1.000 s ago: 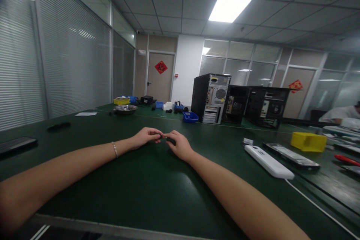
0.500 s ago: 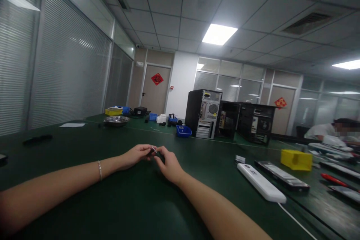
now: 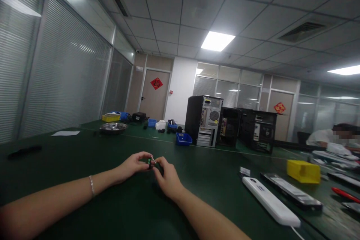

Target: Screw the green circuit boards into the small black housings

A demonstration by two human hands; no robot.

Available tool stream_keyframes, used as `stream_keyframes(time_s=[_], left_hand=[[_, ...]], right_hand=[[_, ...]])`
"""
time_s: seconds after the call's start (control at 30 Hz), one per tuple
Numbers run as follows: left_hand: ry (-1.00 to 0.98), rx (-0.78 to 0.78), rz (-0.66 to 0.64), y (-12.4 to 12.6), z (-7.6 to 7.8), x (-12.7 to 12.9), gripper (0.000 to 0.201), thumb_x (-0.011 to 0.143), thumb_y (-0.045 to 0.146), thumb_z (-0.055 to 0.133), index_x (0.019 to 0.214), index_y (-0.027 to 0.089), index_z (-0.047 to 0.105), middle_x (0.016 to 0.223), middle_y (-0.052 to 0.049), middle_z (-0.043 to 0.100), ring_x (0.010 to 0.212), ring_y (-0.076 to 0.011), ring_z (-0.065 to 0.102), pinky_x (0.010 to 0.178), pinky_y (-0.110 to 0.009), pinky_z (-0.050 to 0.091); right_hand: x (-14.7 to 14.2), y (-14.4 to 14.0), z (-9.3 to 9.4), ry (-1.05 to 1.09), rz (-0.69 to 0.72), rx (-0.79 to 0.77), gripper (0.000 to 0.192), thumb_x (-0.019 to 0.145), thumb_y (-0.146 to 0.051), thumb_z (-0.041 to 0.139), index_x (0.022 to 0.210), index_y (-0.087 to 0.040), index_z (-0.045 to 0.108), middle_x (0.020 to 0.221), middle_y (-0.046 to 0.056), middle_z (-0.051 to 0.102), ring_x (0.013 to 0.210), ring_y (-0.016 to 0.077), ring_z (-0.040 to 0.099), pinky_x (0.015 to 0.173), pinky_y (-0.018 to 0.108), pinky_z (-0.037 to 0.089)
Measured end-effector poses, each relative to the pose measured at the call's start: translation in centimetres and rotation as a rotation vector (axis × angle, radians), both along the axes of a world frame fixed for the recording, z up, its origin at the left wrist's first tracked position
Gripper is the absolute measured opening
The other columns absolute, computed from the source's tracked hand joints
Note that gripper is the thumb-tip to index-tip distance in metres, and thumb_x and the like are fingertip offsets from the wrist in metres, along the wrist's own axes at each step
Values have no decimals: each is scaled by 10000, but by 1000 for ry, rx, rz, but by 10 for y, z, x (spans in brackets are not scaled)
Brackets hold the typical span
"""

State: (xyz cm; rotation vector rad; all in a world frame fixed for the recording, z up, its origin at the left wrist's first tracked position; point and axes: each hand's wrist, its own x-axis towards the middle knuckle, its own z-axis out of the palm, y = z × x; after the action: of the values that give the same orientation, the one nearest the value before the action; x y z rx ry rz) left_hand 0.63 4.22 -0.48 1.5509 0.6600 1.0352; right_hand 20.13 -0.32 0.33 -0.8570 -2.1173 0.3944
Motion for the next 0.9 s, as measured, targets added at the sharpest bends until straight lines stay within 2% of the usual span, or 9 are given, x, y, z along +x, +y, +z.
stream_keyframes(time_s=[0.13,0.27,0.43,0.57,0.67,0.77,0.9], left_hand=[[30,29,22,-4,-1,-3,421,638,257,769,1021,138,642,971,-82,694,687,-152,636,704,-311,500],[67,95,42,-6,1,-4,328,661,260,753,947,115,684,856,-59,704,639,-143,607,618,-269,469],[120,144,52,1,-2,-6,306,778,223,674,1064,119,637,883,-48,693,657,-136,619,670,-299,496],[166,139,25,5,-8,-9,216,873,220,589,1064,119,599,908,-42,660,758,-157,639,736,-352,526],[175,132,8,5,-11,-11,182,890,239,567,1020,115,601,936,-48,647,791,-162,637,733,-352,534],[171,138,8,4,-12,-13,178,895,247,559,1007,114,598,931,-47,642,780,-159,634,714,-341,538],[171,146,1,4,-13,-14,184,896,246,558,1021,115,591,935,-48,638,775,-157,633,704,-337,540]], right_hand=[[-3,-3,0,-16,13,-32,231,945,-309,506,1100,-147,560,891,25,647,715,146,638,678,330,533],[-9,-10,6,-34,-5,-1,217,945,-301,505,1089,-150,564,902,27,644,739,152,636,688,333,529],[-8,-10,7,-32,-62,55,201,937,-285,518,1078,-152,571,947,36,635,815,172,627,744,365,513],[-2,-6,1,-69,-68,49,206,926,-278,538,1084,-151,577,983,43,633,859,186,625,779,390,506],[2,-7,1,-124,-31,52,253,909,-266,568,1136,-156,562,1077,60,625,985,221,605,860,440,478],[5,-8,2,-183,-26,67,285,915,-258,560,1185,-168,547,1096,65,630,999,224,608,875,449,477],[5,-6,0,-242,-59,96,239,921,-282,552,1128,-169,593,1085,63,642,991,219,612,865,440,482]])
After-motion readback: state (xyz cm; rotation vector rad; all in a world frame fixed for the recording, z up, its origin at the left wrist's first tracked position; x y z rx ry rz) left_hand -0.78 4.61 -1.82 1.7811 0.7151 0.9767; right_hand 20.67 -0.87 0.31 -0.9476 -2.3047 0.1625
